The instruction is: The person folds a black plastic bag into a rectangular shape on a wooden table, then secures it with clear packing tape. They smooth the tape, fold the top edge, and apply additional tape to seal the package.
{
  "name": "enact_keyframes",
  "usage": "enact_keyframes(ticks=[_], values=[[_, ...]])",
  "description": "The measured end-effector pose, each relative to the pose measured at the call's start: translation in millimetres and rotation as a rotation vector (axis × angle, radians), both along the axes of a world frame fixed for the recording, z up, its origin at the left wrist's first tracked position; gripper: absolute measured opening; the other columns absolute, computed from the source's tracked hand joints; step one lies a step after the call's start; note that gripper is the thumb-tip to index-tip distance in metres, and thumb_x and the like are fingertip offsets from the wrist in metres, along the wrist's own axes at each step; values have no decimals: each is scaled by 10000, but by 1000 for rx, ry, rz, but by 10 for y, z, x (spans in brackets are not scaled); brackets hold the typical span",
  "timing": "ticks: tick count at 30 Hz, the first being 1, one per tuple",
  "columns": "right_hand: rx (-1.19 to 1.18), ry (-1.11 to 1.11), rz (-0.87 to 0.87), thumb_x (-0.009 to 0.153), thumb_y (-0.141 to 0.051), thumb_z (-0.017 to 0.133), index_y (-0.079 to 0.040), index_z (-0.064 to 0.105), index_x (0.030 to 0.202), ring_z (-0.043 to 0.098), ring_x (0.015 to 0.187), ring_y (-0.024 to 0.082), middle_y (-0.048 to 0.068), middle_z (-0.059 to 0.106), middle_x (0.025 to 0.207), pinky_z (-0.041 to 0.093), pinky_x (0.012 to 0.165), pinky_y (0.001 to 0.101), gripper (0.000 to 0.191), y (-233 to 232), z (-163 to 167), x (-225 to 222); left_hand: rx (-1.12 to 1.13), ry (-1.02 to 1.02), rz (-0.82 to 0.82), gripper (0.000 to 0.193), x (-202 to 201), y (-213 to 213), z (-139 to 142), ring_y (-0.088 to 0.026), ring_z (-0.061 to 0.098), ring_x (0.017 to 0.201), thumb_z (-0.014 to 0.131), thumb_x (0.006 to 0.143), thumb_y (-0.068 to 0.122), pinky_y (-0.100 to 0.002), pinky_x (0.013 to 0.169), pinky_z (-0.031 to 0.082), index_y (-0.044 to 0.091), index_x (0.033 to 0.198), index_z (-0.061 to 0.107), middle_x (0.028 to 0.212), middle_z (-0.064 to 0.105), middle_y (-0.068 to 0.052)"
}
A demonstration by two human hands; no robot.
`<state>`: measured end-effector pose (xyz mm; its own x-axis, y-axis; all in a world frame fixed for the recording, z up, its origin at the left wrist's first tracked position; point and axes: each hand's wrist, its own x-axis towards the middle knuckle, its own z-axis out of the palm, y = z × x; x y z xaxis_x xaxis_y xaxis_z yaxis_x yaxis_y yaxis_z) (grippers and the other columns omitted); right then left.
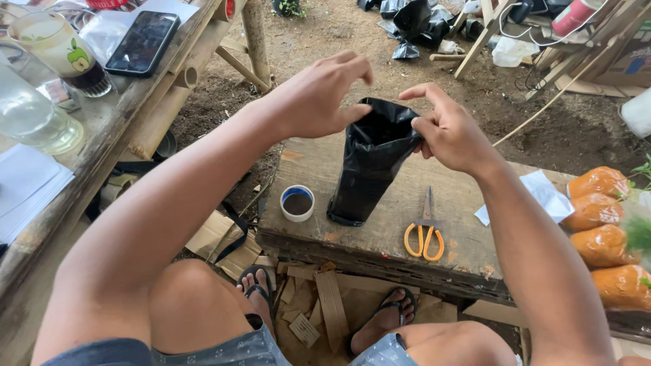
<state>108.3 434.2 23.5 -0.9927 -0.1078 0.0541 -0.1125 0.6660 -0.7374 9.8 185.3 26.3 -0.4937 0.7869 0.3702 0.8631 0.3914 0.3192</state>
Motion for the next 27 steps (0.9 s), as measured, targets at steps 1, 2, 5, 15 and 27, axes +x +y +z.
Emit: enact_keyframes(ticks=[1,2,5,15,27], values=[[-84,41,19,996,-77,518,-102,505,1385,582,525,127,73,618,651,465,489,271,390,15,-52,-6,7,-42,60,451,-62,77,-56,-350,611,1221,799,918,243,-447,1049,486,-21,1238,621,1282,631,-214],[-102,83,1,991,-69,520,-99,511,1387,572,530,130,68,623,657,455,494,272,398,16,-95,-21,17,-85,123,586,-122,156,-118,-366,621,1196,842,910,324,-463,1018,483,-26,1304,587,1255,644,-229],[-11,121,-72,957,-50,533,-119,552,1383,538,523,156,60,655,663,423,501,295,432,28,-126,-94,-146,-98,175,664,-290,417,-252,-361,653,1163,890,853,450,-436,1012,518,0,1268,632,1227,686,-225],[83,274,-132,1000,-164,659,-44,539,1335,624,585,115,107,702,724,483,588,294,375,179,-37,-55,-94,-187,465,586,-196,508,-117,-345,719,926,651,943,592,-453,811,572,8,1000,662,976,723,-199],[-244,279,-70,912,54,533,-27,479,1310,451,475,65,-10,517,589,321,446,249,409,-20,-57,308,35,-237,291,422,401,149,-257,-458,678,858,515,954,315,-549,820,527,-14,766,701,863,699,-260]])
